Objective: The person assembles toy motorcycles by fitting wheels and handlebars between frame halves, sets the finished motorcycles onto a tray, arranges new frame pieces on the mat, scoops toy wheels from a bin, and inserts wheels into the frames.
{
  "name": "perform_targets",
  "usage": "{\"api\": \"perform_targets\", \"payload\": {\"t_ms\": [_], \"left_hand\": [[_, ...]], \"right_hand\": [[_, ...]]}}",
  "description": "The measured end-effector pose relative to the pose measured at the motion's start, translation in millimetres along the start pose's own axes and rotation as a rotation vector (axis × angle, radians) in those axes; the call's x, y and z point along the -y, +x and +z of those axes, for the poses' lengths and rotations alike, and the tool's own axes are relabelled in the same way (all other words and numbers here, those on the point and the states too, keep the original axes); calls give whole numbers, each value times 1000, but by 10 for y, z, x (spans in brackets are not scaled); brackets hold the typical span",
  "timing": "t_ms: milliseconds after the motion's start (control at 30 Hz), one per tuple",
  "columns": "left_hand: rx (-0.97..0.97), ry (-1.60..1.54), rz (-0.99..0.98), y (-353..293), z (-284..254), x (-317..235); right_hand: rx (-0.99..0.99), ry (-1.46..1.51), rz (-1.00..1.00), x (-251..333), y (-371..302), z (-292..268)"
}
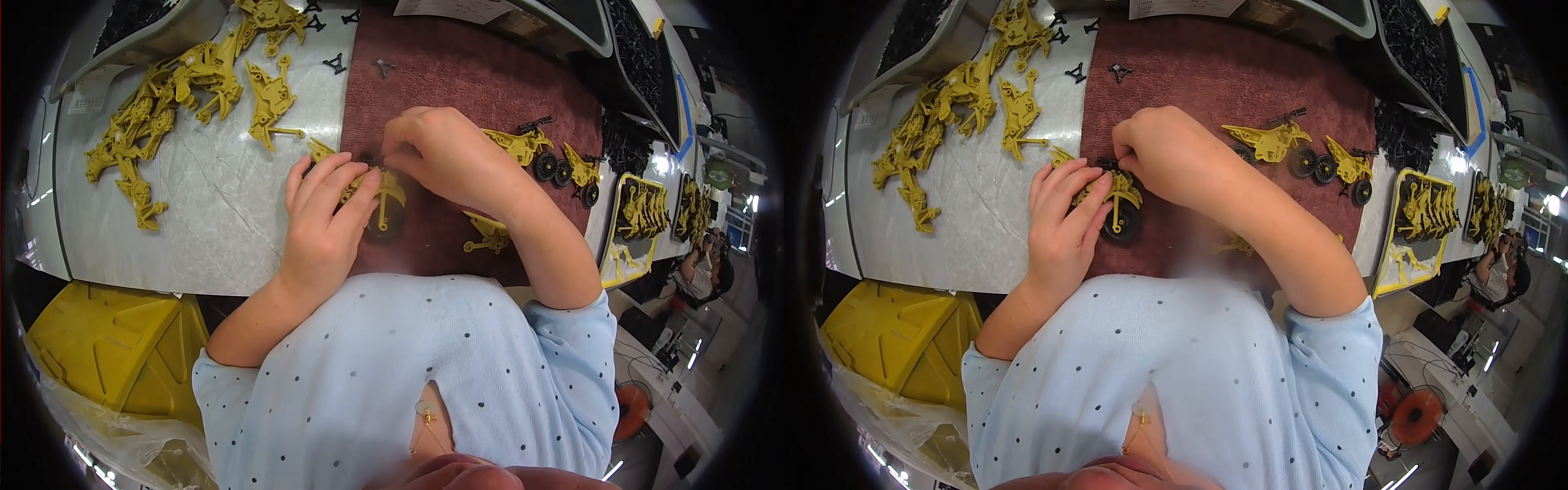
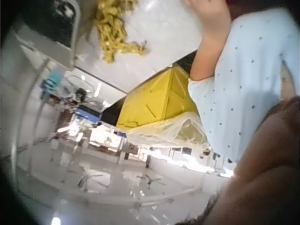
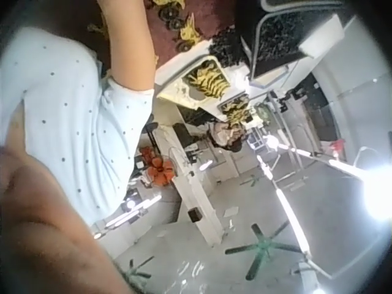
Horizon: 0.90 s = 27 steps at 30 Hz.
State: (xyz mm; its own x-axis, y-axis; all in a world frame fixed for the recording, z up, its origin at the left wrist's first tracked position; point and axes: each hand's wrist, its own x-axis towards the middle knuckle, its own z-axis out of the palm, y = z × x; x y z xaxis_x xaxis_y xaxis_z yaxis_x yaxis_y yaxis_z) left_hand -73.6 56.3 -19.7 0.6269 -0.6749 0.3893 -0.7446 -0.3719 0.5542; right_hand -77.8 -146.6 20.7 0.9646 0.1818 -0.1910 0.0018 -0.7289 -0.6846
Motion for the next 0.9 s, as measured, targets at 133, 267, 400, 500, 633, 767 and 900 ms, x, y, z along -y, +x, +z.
{"api": "perform_targets", "payload": {"t_ms": [133, 267, 400, 500, 633, 767, 900], "left_hand": [[23, 18, 0, 76, -39, -45], [53, 79, -17, 133, -80, -78], [112, 153, -16, 218, -146, -119], [131, 112, -28, 233, -150, -90], [103, -35, -66, 221, -88, -57], [115, 3, -106, 244, -132, -82], [249, 84, -76, 271, -235, -94]], "right_hand": [[-32, -33, -38, -27, -17, 54], [-18, 34, 35, -19, -46, 30], [-256, 74, -6, -48, -179, 127], [-347, 101, 36, 27, -307, 97], [-223, 233, 176, 40, -426, 134], [-201, 333, 194, 60, -465, 174], [-284, 249, 94, 88, -554, 330]]}}
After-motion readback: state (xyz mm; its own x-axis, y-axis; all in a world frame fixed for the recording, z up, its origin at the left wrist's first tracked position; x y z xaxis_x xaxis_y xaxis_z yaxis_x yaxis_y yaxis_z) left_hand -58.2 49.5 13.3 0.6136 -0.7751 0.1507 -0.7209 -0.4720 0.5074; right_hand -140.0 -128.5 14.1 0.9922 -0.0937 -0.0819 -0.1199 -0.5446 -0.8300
